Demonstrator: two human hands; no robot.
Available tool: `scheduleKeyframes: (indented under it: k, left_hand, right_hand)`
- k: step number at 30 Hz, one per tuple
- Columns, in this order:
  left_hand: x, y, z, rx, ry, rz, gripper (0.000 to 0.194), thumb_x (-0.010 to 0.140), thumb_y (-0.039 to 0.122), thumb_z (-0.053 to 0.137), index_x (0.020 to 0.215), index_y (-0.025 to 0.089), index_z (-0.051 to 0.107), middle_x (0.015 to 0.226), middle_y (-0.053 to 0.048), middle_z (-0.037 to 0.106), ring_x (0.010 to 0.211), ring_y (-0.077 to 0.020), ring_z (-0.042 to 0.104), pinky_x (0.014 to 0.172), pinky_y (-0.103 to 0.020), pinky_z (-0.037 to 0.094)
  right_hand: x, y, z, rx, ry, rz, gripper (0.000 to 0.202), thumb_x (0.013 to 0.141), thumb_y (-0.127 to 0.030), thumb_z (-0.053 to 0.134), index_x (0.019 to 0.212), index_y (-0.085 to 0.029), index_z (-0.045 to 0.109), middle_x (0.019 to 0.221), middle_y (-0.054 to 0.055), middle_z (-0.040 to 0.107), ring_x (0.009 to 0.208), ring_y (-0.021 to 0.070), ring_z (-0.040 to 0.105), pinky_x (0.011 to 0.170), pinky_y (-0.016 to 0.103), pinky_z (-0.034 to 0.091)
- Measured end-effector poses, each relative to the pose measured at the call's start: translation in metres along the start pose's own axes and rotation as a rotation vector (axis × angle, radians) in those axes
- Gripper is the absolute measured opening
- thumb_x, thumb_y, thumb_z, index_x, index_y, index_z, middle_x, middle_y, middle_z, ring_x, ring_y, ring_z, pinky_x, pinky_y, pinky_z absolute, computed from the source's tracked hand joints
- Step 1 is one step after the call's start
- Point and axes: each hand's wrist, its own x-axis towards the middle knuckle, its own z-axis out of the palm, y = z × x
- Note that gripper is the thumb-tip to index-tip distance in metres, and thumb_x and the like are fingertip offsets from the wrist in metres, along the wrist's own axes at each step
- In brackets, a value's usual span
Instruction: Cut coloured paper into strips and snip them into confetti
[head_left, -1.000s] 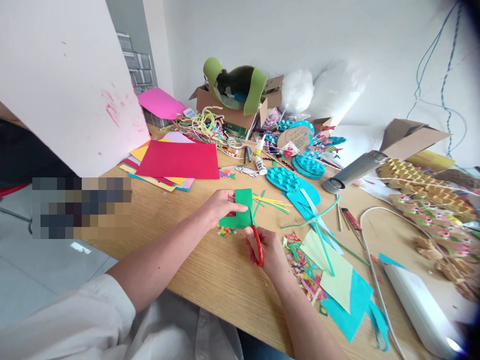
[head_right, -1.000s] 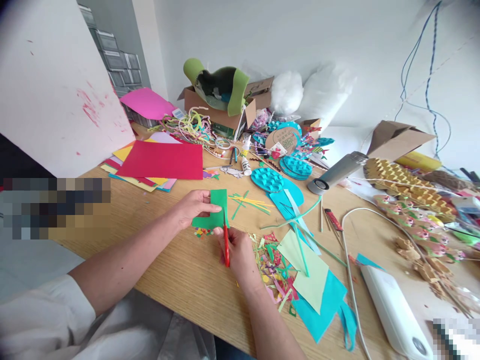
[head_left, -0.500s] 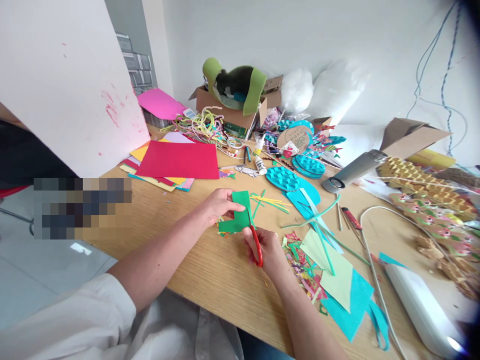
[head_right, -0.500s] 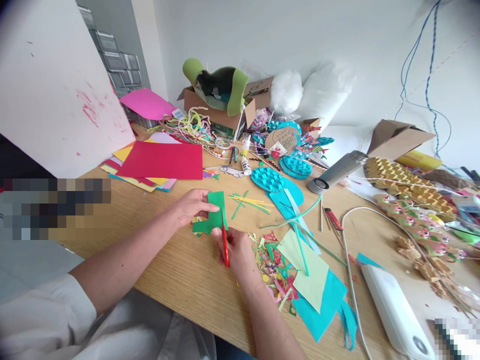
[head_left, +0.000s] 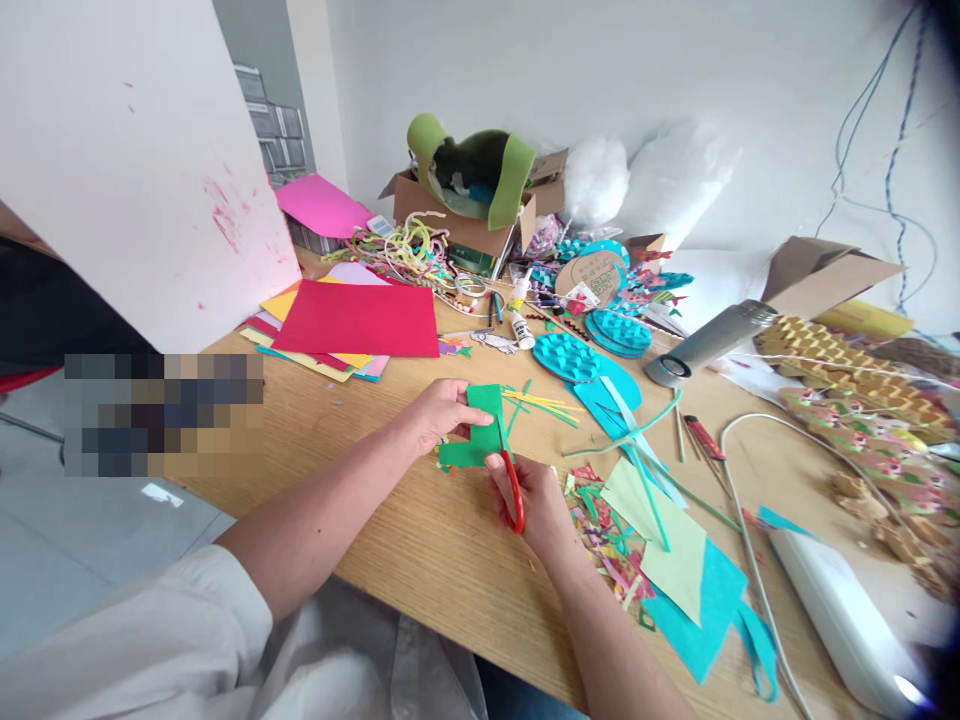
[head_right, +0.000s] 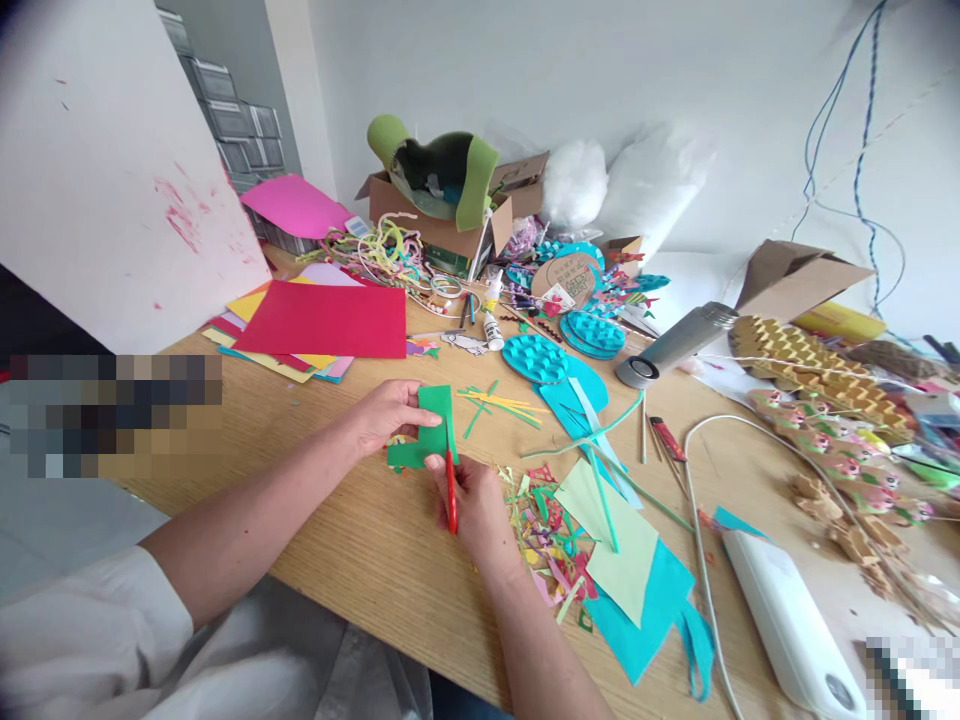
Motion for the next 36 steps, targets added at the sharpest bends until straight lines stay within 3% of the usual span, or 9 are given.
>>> scheduleKeyframes:
  k: [36]
  left_hand:
    - [0.0035,-0.005,0.0003,-0.031,0.039,-0.018,0.037,0.054,0.009,0.074,0.089,0.013,0.062,0.069,-0.003,0.066,0.057,-0.0143,0.062,0.056,-0.028,0.05]
  right_hand:
    - [-0.0002,0.0007,0.0028,0.014,-0.015,0.005,0.049,0.083,-0.059,0.048,0.057,-0.018,0.045,0.038,-0.001,0.05,0.031,0.0098,0.047,0.033,0.017,0.03]
